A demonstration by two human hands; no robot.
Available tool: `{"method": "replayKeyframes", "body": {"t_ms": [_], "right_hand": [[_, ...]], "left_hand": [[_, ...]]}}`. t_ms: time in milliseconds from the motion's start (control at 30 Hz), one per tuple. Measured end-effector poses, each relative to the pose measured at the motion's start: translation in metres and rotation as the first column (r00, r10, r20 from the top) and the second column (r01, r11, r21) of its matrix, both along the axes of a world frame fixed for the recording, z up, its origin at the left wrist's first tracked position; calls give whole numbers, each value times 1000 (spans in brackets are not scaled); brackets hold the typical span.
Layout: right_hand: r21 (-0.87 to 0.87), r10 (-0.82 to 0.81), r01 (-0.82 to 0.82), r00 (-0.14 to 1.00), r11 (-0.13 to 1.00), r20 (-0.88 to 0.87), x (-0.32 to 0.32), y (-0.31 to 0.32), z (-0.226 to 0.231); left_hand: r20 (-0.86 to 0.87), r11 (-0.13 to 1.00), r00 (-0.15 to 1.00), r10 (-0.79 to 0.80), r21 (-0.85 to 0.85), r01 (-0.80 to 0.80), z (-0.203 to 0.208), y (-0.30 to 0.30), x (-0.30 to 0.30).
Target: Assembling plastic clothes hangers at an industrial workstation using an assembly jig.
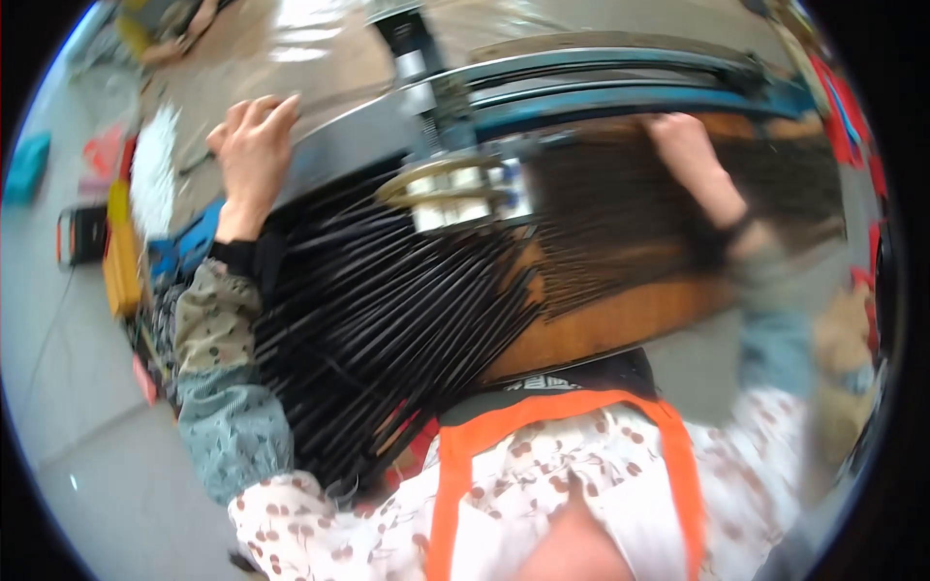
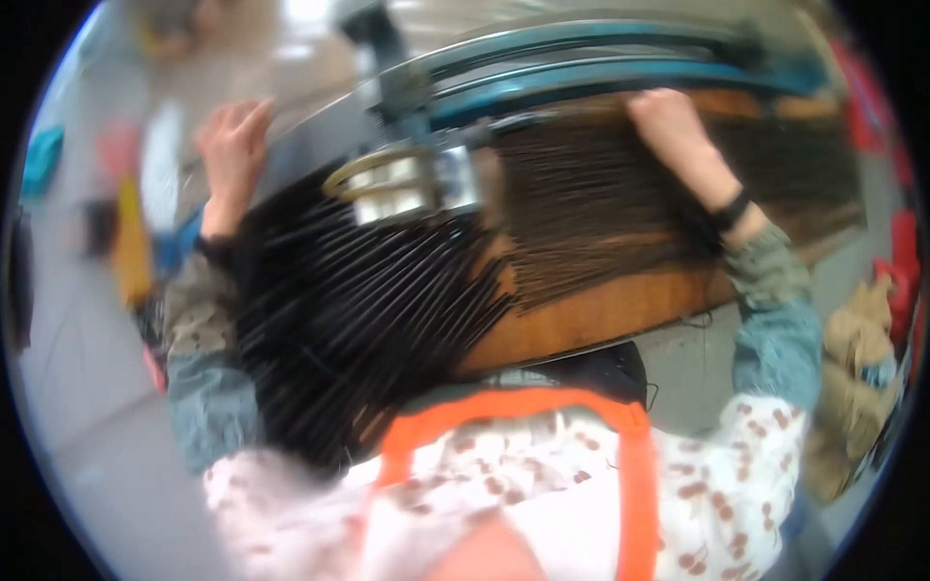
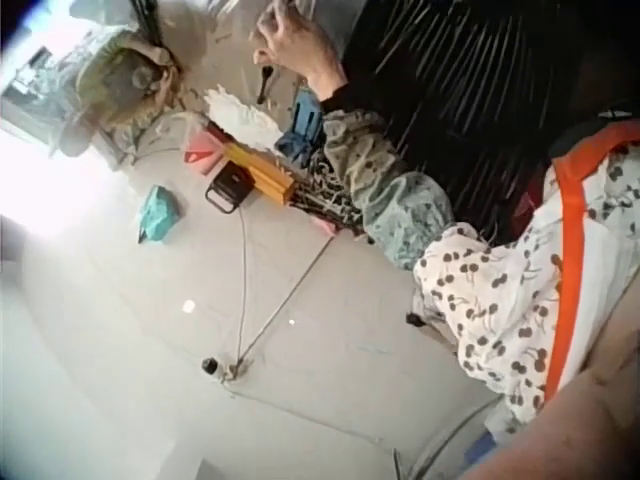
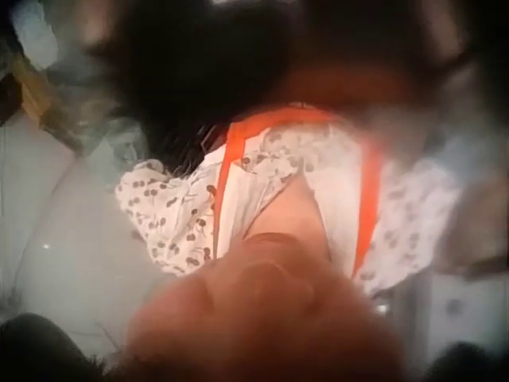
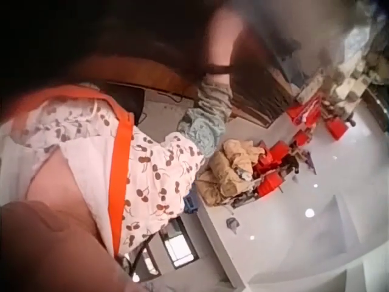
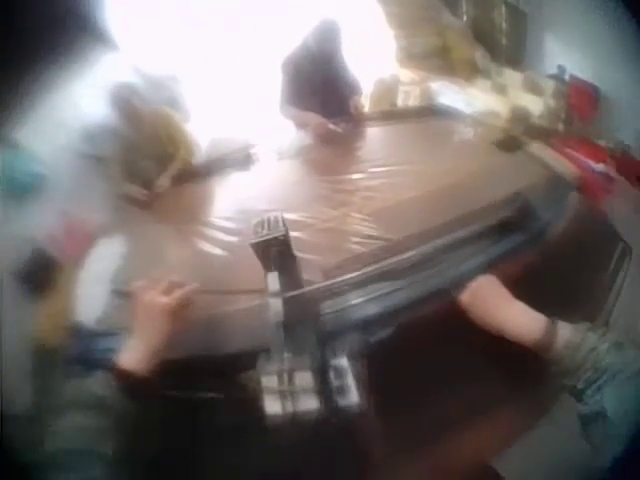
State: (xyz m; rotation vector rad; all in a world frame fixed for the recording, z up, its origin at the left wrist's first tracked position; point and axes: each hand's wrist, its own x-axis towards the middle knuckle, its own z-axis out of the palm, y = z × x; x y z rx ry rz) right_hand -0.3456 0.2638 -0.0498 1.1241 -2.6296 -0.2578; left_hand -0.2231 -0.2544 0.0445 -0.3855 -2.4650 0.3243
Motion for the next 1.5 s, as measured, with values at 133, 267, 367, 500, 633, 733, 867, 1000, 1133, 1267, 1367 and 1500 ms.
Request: {"method": "replayKeyframes", "body": {"t_ms": [133, 267, 367, 500, 633, 733, 867, 1000, 1133, 1267, 1367, 1500], "right_hand": [[12, 31, -30, 999, 999, -14, -6, 5, -8], [-112, 20, -15, 999, 994, 47, -5, 1, -9], [-338, 22, -4, 999, 941, 47, 31, -14, 34], [-187, 62, 50, 833, 981, 550, 79, -64, 68], [-261, 194, 38, 565, 965, 802, 85, -83, 70], [-503, 456, -80, 560, 861, 692, 93, -76, 59], [-519, 487, -153, 634, 841, 601, 108, -91, 41], [-703, 547, -71, 685, 708, 481, 114, -84, 27], [-776, 608, 3, 620, 631, 497, 126, -73, 31], [-862, 618, 142, 642, 486, 454, 138, -58, 26], [-842, 563, -111, 788, 528, 250, 139, -51, 32], [-708, 634, -466, 772, 531, -32, 140, -45, 31]], "left_hand": [[397, 971, 899, -188, 212, 109, -6, 41, 54], [516, 980, 841, -166, 178, 84, -23, 69, 75], [468, 930, 832, -299, 338, 144, -18, 73, 75], [555, 964, 794, -247, 225, 143, -36, 85, 79], [642, 969, 738, -208, 239, 65, -27, 82, 89], [666, 946, 704, -244, 322, 23, -12, 85, 110], [660, 954, 724, -203, 300, -6, 16, 96, 125], [673, 925, 690, -267, 380, -12, 30, 117, 138], [618, 885, 708, -341, 465, 21, 28, 141, 130], [596, 863, 697, -398, 502, 63, 30, 157, 120], [631, 892, 679, -375, 445, 79, 32, 161, 117], [716, 893, 581, -387, 448, 43, 52, 171, 118]]}}
